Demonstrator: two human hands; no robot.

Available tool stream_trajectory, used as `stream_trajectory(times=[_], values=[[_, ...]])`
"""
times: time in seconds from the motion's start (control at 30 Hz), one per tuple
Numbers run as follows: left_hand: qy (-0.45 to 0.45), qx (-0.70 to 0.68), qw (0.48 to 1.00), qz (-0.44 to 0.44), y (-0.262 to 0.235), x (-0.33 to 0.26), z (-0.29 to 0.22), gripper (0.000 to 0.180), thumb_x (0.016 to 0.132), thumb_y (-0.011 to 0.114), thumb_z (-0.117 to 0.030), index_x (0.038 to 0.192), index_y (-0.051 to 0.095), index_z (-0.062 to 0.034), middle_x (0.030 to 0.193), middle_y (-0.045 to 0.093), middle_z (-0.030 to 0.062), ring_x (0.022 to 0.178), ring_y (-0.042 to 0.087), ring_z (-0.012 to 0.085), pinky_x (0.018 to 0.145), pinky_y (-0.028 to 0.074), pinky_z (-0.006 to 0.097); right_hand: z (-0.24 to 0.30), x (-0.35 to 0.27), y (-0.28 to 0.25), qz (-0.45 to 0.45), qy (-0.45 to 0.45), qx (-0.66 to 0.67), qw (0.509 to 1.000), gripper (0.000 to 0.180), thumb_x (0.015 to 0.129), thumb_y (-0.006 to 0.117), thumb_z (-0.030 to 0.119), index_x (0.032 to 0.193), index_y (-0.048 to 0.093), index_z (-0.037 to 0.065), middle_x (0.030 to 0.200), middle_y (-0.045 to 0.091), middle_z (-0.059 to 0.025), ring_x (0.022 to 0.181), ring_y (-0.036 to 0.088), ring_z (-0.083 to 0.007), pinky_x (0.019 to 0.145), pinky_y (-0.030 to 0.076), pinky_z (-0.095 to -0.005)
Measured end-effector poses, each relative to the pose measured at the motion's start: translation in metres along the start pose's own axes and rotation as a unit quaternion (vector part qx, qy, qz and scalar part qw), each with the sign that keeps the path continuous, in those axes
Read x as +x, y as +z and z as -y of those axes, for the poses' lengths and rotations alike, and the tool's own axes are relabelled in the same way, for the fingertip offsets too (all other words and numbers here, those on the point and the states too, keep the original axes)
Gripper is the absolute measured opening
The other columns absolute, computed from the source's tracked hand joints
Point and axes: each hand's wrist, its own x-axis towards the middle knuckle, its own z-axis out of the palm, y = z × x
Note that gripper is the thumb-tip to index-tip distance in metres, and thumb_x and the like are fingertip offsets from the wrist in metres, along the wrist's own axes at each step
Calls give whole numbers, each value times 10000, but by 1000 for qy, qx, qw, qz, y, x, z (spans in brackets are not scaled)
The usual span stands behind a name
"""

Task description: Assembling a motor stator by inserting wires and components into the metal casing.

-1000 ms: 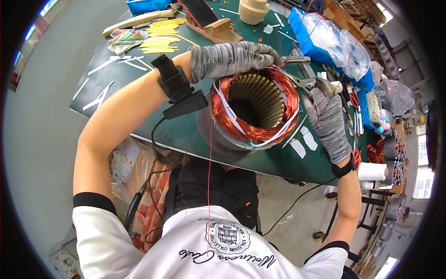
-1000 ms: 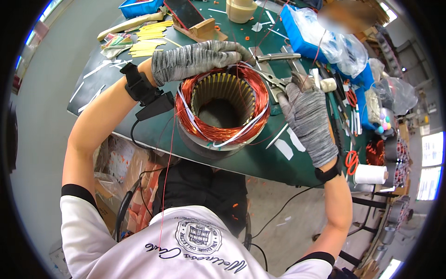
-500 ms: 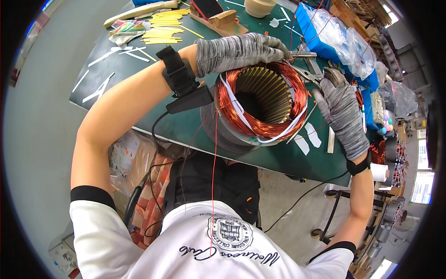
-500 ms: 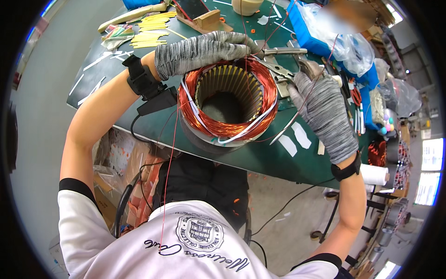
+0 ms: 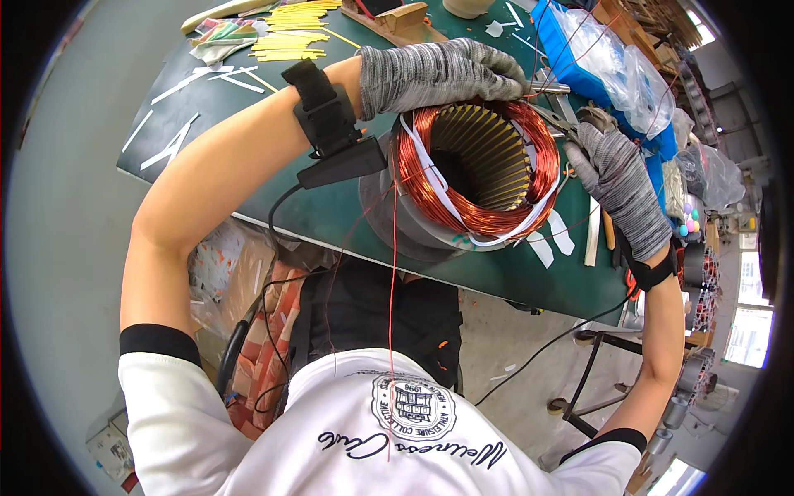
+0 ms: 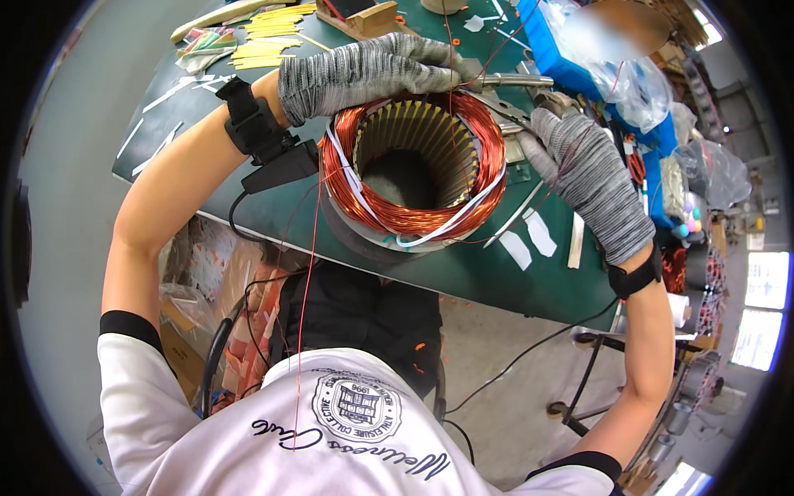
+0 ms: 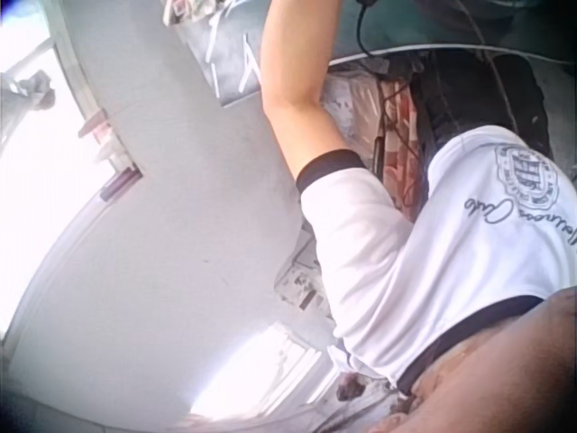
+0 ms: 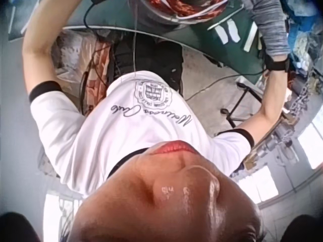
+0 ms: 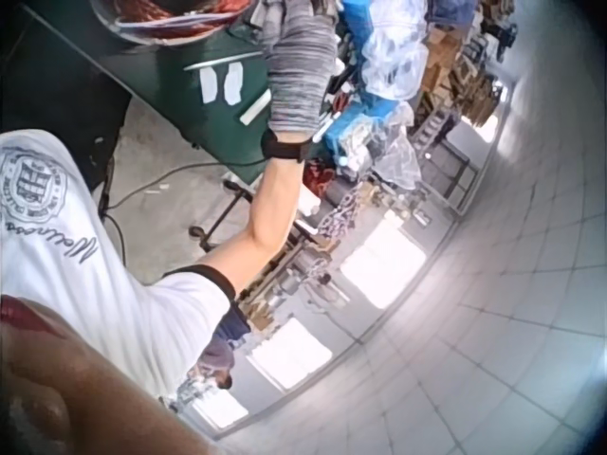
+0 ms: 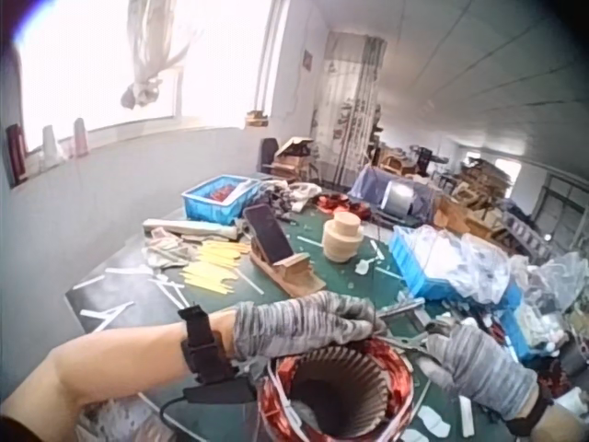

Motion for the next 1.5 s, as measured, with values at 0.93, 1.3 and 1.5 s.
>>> stream_trajectory(times=[0.93,1.3,1.5], values=[[-151,-138,977,-64,0,9,-24,235,910,441,-151,1087,558,-50,1034,582,75,1002,528,159,904,401,279,3,-49,32,-53,56,55,996,253,834,535,94,1069,535,2,1068,543,-166,1032,514,-301,916,394,-378],[-148,-161,970,-108,2,6,-29,236,904,469,-182,1055,561,-26,1001,571,69,984,514,153,892,397,285,3,-23,36,-57,52,-11,997,302,841,516,244,984,550,-21,868,574,-188,830,560,-321,765,447,-384],[-160,-204,961,-93,1,5,-26,215,899,473,-156,1036,559,-15,993,572,66,979,515,150,897,395,278,1,-15,23,-24,19,-56,998,269,830,520,244,953,557,7,825,565,-193,768,561,-310,694,455,-393]])
